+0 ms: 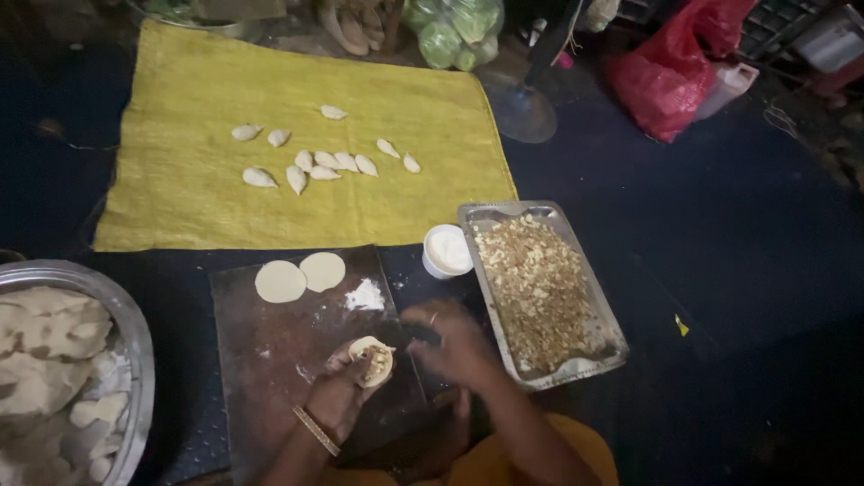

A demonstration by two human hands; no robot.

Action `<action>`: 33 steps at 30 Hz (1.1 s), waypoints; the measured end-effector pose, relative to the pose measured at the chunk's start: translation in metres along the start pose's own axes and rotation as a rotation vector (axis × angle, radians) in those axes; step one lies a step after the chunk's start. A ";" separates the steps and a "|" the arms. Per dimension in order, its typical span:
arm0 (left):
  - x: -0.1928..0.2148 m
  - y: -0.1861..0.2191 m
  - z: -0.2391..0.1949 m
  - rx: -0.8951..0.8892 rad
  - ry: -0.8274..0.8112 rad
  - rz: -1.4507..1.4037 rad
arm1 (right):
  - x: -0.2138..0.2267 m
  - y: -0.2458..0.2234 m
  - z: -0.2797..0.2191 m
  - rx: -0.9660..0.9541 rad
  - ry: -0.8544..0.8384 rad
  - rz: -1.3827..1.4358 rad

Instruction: The person prepares dumplings by placing filling onto circular dough pieces, folding them into a crescent shape, and sealing the edges. The finished dumplings are placed on a yellow cloth.

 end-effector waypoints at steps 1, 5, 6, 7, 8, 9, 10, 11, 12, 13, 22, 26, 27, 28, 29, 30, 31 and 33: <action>-0.002 0.002 -0.003 -0.010 -0.027 -0.005 | -0.010 -0.010 0.000 -0.007 -0.033 0.114; -0.005 0.004 -0.009 -0.002 -0.033 -0.017 | -0.035 -0.004 0.000 -0.070 -0.121 0.362; 0.000 0.000 -0.010 0.040 0.027 -0.023 | -0.039 -0.002 -0.002 -0.067 -0.127 0.363; 0.005 -0.003 -0.010 0.078 0.082 -0.029 | -0.042 0.002 -0.002 -0.061 -0.131 0.358; 0.009 -0.006 -0.010 0.116 0.137 -0.036 | -0.043 0.005 -0.002 -0.054 -0.135 0.354; 0.004 -0.004 -0.009 0.100 0.094 -0.038 | -0.046 0.007 -0.001 -0.042 -0.147 0.354; 0.001 -0.003 -0.008 0.083 0.050 -0.040 | -0.048 0.009 0.000 -0.030 -0.158 0.354; 0.000 -0.002 -0.009 0.066 0.012 -0.043 | -0.051 0.009 0.001 -0.017 -0.171 0.359; -0.002 -0.001 -0.008 0.042 -0.013 -0.041 | -0.051 0.008 0.002 0.008 -0.159 0.379; -0.002 0.000 -0.009 0.020 -0.038 -0.038 | -0.051 0.006 0.003 0.032 -0.146 0.401; 0.002 0.002 -0.014 0.000 0.043 0.079 | -0.056 0.010 -0.002 -0.085 -0.196 0.443; 0.006 0.004 -0.016 -0.009 0.095 0.122 | -0.059 0.010 -0.002 -0.091 -0.192 0.467; 0.007 0.004 -0.016 -0.024 0.084 0.117 | -0.062 0.010 -0.003 -0.106 -0.201 0.500; 0.008 0.004 -0.014 -0.038 0.073 0.112 | -0.065 0.010 -0.004 -0.120 -0.210 0.534; 0.009 0.004 -0.012 -0.053 0.063 0.106 | -0.068 0.010 -0.005 -0.134 -0.221 0.567; 0.012 0.003 -0.011 -0.062 0.104 0.177 | -0.068 0.008 -0.005 -0.110 -0.227 0.547; 0.013 0.004 -0.010 -0.070 0.145 0.249 | -0.067 0.006 -0.006 -0.087 -0.233 0.526; 0.013 0.005 -0.013 -0.070 0.245 0.369 | -0.071 0.010 -0.007 -0.135 -0.248 0.493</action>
Point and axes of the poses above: each hand's wrist, its own z-axis towards the middle knuckle, its own x-axis out of the back of the hand, y = z × x, the point moved 10 cm from there along z, towards the middle knuckle, and after that the axes turned 12 degrees about x, right-handed, at the moved point
